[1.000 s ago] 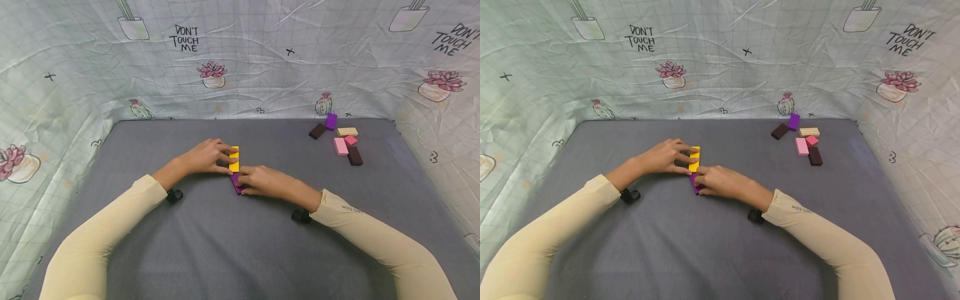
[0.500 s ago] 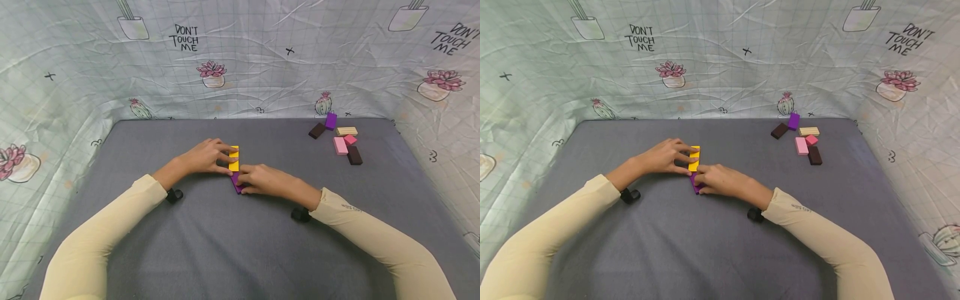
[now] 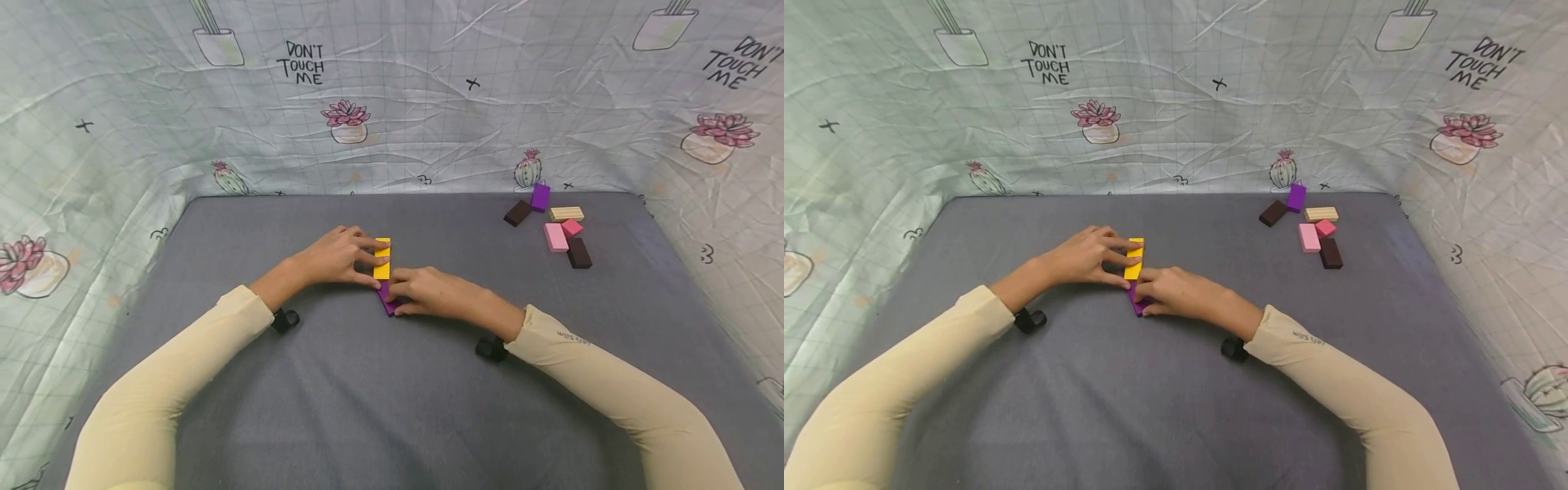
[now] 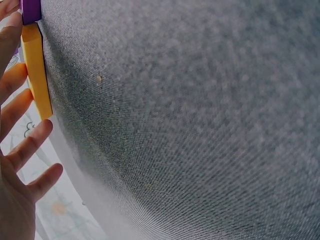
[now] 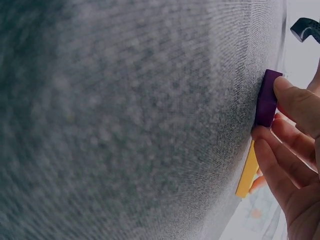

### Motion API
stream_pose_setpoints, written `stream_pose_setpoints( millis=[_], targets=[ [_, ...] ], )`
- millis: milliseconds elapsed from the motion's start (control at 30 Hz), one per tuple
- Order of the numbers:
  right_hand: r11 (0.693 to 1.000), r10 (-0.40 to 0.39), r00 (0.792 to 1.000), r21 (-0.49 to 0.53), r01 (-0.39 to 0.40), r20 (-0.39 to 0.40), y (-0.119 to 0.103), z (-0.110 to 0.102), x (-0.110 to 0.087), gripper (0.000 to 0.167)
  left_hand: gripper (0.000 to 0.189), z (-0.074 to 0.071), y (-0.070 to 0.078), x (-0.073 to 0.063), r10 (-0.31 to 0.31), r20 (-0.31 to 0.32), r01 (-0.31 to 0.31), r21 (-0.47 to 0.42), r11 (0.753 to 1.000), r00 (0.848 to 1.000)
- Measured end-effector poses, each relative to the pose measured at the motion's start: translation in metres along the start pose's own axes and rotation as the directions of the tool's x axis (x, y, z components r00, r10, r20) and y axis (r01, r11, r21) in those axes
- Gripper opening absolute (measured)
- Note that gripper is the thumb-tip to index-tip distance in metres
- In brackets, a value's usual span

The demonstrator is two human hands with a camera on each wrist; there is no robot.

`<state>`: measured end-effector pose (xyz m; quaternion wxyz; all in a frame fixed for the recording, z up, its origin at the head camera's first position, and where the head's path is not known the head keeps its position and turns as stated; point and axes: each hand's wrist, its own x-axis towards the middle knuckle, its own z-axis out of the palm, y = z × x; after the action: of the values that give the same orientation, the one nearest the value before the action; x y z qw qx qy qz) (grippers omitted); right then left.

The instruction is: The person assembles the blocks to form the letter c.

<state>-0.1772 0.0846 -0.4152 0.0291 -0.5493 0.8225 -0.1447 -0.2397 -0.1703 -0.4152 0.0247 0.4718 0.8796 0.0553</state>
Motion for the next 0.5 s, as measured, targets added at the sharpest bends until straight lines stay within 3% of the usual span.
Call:
stream_pose_setpoints(
  millis=[333, 500],
  targets=[
    [0.996, -0.089, 0.991, -0.005, 0.09, 0.098, 0.012, -0.009, -0.005, 0.036, 0.056, 0.001, 0.001, 0.0, -0.005, -0.003, 0.005, 0.011, 1.0, 1.0],
    [0.987, -0.153, 0.986, -0.036, 0.156, 0.074, 0.018, -0.01, -0.007, 0.035, 0.056, 0.001, 0.0, 0.0, 0.003, -0.007, -0.002, 0.022, 1.0, 1.0]
  ],
)
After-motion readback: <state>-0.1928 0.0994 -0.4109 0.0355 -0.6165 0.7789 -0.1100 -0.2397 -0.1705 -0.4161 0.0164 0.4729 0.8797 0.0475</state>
